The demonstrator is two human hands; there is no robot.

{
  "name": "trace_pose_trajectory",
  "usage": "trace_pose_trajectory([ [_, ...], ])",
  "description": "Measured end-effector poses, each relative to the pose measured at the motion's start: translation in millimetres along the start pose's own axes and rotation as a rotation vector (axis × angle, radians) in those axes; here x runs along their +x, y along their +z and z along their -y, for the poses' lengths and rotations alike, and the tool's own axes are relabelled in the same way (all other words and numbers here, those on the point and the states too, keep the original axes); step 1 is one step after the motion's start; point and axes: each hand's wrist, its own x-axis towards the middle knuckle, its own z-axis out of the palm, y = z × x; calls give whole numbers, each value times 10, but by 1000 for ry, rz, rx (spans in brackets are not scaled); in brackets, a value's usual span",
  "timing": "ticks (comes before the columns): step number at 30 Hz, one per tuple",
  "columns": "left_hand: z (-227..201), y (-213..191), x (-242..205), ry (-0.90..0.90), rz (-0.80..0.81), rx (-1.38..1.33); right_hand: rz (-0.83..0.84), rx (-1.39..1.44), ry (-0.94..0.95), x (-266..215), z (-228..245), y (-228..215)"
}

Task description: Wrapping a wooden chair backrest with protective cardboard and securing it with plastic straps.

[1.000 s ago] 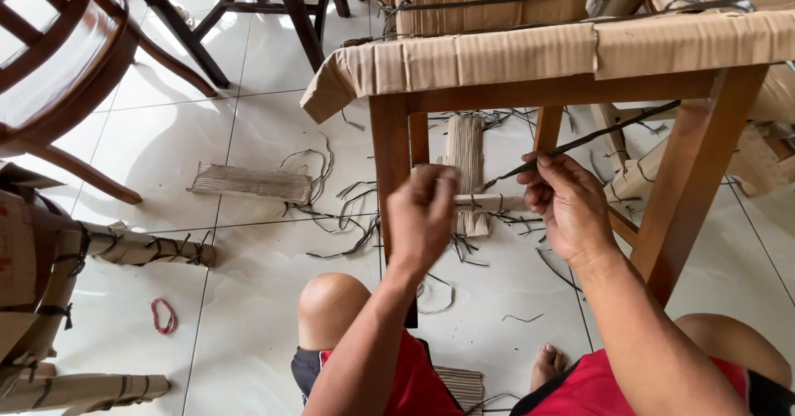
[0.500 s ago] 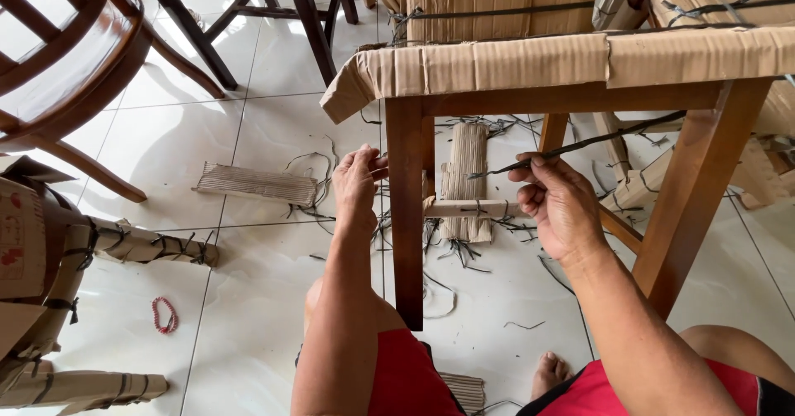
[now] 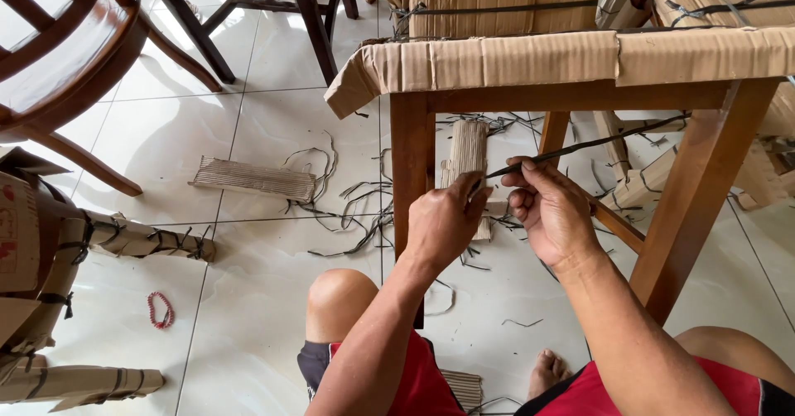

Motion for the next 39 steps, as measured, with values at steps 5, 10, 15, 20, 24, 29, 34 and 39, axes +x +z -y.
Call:
trace_pose_trajectory([
  [5, 42, -67, -5, -101, 7, -20, -27, -308, -153, -161, 20, 66],
  [10, -16, -265, -20, -175, 35, -48, -177, -994, -1005, -89, -151, -130],
  [15, -36, -365, -15, -172, 41, -79, 135, -1335, -1186, -81, 70, 19],
  [20, 26, -419, -41, -187, 55, -191, 94, -1380, -1166, -13, -43, -124],
  [24, 8, -452, -68, -202, -195, -698, -12, -1354, -1112, -2, -83, -125],
  [29, 446, -503, 129, -412, -504, -647, -123, -1457, -975, -21, -76, -43],
  [34, 789, -403, 309, -622, -394, -727, -123, -1498, -755, 51, -86, 86],
  [39, 919, -268, 456, -792, -30, -970, -86, -1511, -660, 75, -69, 256],
])
